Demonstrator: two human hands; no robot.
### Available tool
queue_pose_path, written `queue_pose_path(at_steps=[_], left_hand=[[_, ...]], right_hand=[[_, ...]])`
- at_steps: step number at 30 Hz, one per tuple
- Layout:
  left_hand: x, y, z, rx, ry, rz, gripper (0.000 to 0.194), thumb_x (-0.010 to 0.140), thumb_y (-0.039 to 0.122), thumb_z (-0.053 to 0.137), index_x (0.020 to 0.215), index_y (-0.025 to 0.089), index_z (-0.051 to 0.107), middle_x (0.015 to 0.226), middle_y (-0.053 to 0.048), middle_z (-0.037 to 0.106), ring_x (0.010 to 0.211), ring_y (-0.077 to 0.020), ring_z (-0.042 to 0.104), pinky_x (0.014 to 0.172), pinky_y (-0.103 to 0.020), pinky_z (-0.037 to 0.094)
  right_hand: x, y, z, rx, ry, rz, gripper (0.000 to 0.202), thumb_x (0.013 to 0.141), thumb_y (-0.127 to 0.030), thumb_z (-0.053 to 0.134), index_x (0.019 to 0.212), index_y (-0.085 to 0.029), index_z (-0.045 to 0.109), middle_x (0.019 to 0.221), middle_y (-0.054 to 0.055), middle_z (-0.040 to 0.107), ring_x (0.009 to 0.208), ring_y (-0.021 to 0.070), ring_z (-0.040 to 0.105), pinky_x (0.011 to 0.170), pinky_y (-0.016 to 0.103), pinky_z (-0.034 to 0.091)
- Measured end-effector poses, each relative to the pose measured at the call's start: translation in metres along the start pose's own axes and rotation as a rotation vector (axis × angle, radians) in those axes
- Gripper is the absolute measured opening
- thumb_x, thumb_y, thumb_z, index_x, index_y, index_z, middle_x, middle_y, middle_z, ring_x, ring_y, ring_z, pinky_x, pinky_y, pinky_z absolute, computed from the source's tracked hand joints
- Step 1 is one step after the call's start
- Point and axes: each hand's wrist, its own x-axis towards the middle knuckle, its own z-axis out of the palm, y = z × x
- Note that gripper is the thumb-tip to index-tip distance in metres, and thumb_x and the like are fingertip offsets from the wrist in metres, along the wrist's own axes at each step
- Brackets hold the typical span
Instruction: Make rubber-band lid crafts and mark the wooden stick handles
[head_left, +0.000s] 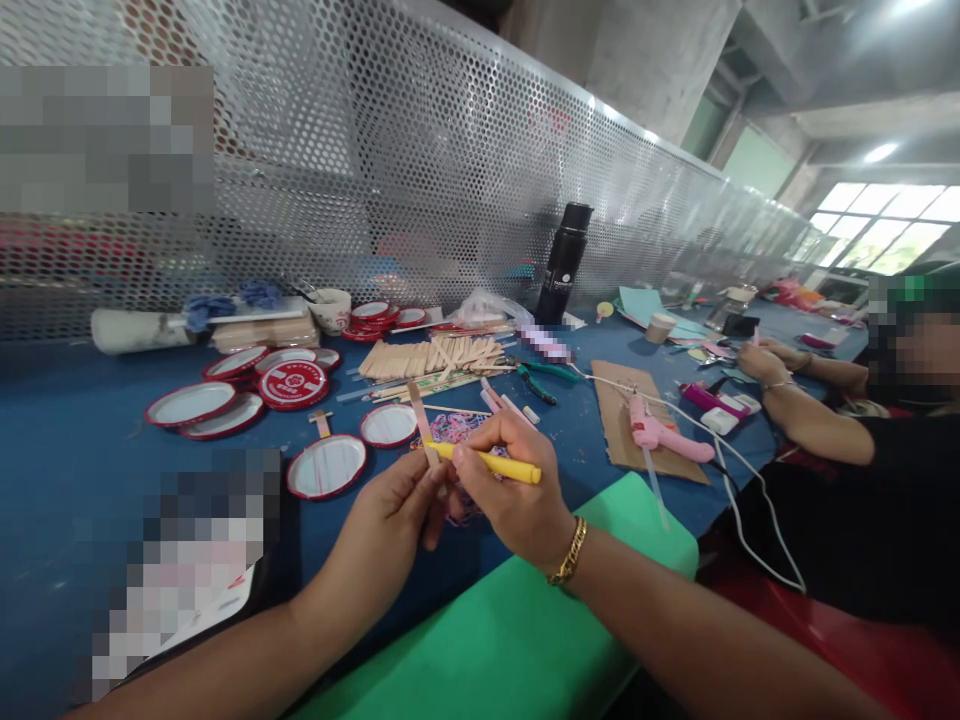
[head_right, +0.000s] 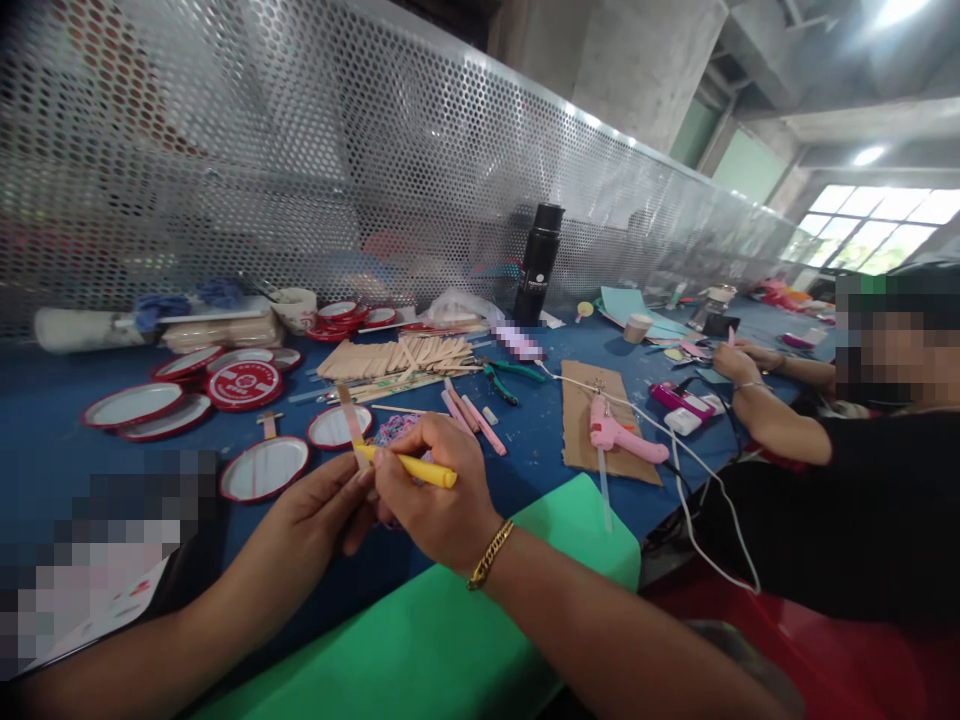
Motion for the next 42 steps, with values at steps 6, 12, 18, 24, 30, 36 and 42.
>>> queue_pose_path(at_steps=[6, 12, 18, 24, 30, 36, 42], left_hand=[[0.0008, -0.0021, -0.0008, 0.000, -0.013, -0.018, 0.036, 0.095, 0.046, 0.050, 0.075, 0.018, 0.062, 0.066, 0.000, 0.062, 0.045, -0.0092, 0.044, 0.046, -0.024, 0.034], [0.0010, 0.0026, 0.0011, -0.030, -0.014, -0.010, 0.036, 0.093, 0.044, 0.053, 0.071, 0.018, 0.061, 0.062, 0.002, 0.058, 0.045, -0.0086, 0.043, 0.045, -0.023, 0.032], [0.0002, 0.0024, 0.0009, -0.015, -0.013, -0.023, 0.036, 0.093, 0.046, 0.052, 0.073, 0.018, 0.062, 0.065, 0.001, 0.062, 0.044, -0.0087, 0.044, 0.045, -0.023, 0.033], [0.0003, 0.0024, 0.0015, -0.033, -0.016, -0.013, 0.036, 0.093, 0.046, 0.054, 0.071, 0.018, 0.062, 0.064, 0.001, 0.061, 0.045, -0.0088, 0.044, 0.045, -0.023, 0.033], [0.0008, 0.0010, 0.0015, -0.026, -0.012, -0.024, 0.038, 0.094, 0.049, 0.054, 0.072, 0.018, 0.062, 0.065, 0.000, 0.062, 0.045, -0.0089, 0.044, 0.045, -0.024, 0.032], [-0.0002, 0.0017, 0.0017, -0.024, -0.019, -0.014, 0.036, 0.094, 0.046, 0.053, 0.072, 0.018, 0.061, 0.064, 0.001, 0.060, 0.045, -0.0089, 0.043, 0.046, -0.024, 0.033], [0.0001, 0.0034, 0.0019, -0.016, -0.024, -0.005, 0.036, 0.094, 0.044, 0.052, 0.073, 0.018, 0.061, 0.066, 0.001, 0.061, 0.046, -0.0086, 0.044, 0.045, -0.023, 0.033]], right_hand=[[0.0020, 0.0013, -0.0034, -0.010, 0.072, -0.023, 0.016, 0.085, -0.026, 0.064, 0.072, -0.022, 0.056, 0.065, -0.003, 0.058, 0.061, 0.0128, 0.056, 0.061, 0.028, 0.046], [0.0002, -0.0004, -0.0012, 0.041, -0.017, 0.014, 0.015, 0.087, -0.028, 0.065, 0.075, -0.021, 0.059, 0.067, -0.002, 0.063, 0.060, 0.0130, 0.059, 0.061, 0.028, 0.047], [0.0020, 0.0002, -0.0033, -0.021, 0.072, -0.012, 0.016, 0.086, -0.026, 0.064, 0.072, -0.022, 0.057, 0.067, -0.002, 0.059, 0.063, 0.0136, 0.057, 0.062, 0.028, 0.047], [0.0008, -0.0013, -0.0012, 0.045, -0.016, 0.029, 0.015, 0.087, -0.029, 0.066, 0.076, -0.022, 0.059, 0.066, -0.002, 0.064, 0.058, 0.0129, 0.059, 0.059, 0.028, 0.048], [0.0020, -0.0004, -0.0027, -0.024, 0.067, -0.002, 0.016, 0.085, -0.027, 0.064, 0.072, -0.022, 0.057, 0.066, -0.002, 0.061, 0.063, 0.0144, 0.059, 0.063, 0.029, 0.048], [0.0009, -0.0003, -0.0016, 0.012, 0.005, 0.002, 0.015, 0.087, -0.028, 0.065, 0.075, -0.022, 0.058, 0.067, -0.001, 0.062, 0.061, 0.0138, 0.059, 0.062, 0.029, 0.048], [0.0020, -0.0011, -0.0030, -0.009, 0.053, -0.009, 0.015, 0.086, -0.027, 0.064, 0.073, -0.022, 0.058, 0.068, -0.002, 0.061, 0.064, 0.0138, 0.059, 0.063, 0.029, 0.048]])
